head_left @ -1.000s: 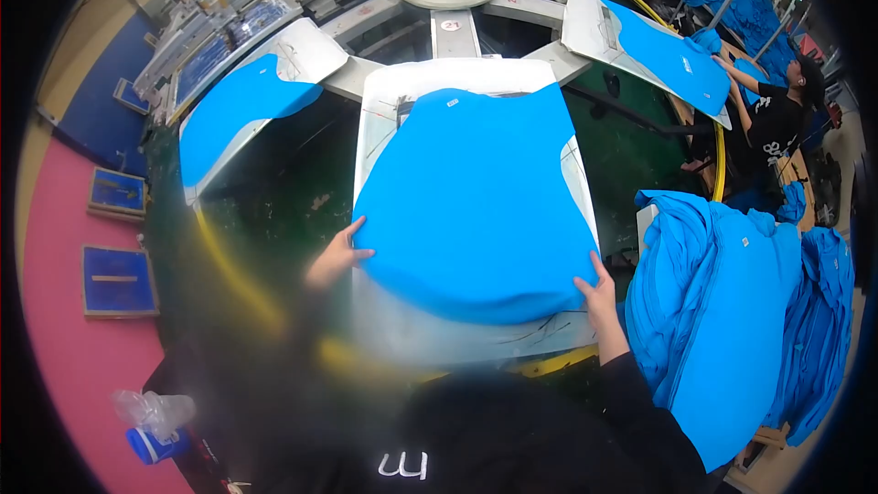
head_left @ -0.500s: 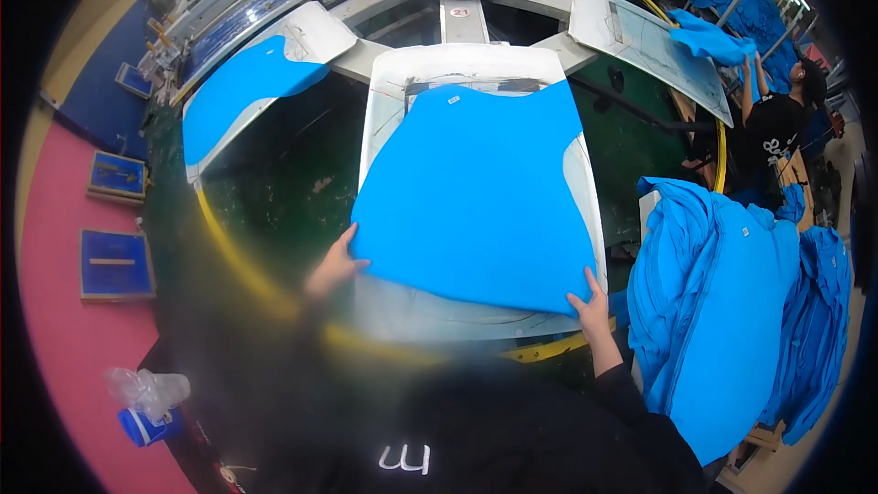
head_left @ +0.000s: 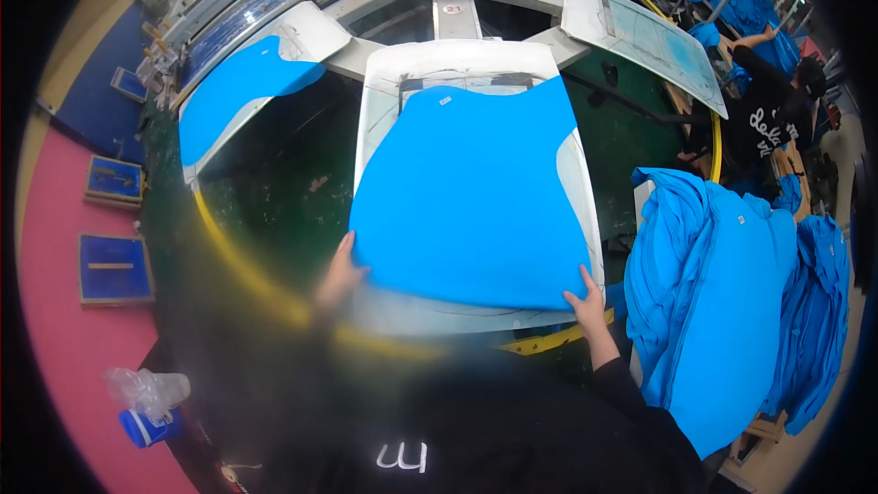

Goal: Loading garment pieces onto a carousel screen printing machine.

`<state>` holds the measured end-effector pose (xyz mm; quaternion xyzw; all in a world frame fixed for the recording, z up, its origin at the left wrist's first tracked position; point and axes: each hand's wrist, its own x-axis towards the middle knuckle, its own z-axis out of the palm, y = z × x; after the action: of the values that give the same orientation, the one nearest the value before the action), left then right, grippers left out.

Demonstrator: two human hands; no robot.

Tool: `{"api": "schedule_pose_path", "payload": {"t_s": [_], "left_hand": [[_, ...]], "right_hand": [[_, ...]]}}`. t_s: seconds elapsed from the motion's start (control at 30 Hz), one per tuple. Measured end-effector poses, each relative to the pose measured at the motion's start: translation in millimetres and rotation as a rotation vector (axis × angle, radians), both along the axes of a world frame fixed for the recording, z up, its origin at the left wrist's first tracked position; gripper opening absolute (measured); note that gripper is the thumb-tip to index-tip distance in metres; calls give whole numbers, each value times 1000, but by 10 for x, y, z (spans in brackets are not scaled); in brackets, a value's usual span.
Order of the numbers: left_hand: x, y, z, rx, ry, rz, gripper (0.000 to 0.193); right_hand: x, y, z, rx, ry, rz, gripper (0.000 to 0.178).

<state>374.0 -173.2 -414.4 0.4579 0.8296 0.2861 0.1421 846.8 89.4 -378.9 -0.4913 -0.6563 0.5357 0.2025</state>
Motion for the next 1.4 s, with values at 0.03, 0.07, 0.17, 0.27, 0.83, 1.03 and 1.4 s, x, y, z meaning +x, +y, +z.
{"api": "schedule_pose_path", "payload": {"t_s": [0.03, 0.07, 0.17, 0.27, 0.83, 1.03, 1.4], "left_hand": [[28, -51, -77, 88, 257, -8, 85], [129, 2, -94, 90, 249, -27, 85], [465, 58, -154, 86, -148, 577, 72], [616, -143, -160, 31, -58, 587, 73], [936, 57, 339, 252, -890, 548, 73], [632, -78, 531, 243, -740, 228, 66], [822, -167, 622, -51, -904, 216, 56]], "right_hand": [[6, 11, -82, -2, -1, -2, 71], [58, 31, -180, 43, 5, 8, 66], [208, 27, -445, 54, -54, 42, 54], [182, -172, -499, 74, -259, 54, 34], [-181, -258, 389, -126, 107, -35, 50], [-205, -225, 647, -328, 270, -112, 52], [182, -372, 28, -155, -20, 117, 55]]}}
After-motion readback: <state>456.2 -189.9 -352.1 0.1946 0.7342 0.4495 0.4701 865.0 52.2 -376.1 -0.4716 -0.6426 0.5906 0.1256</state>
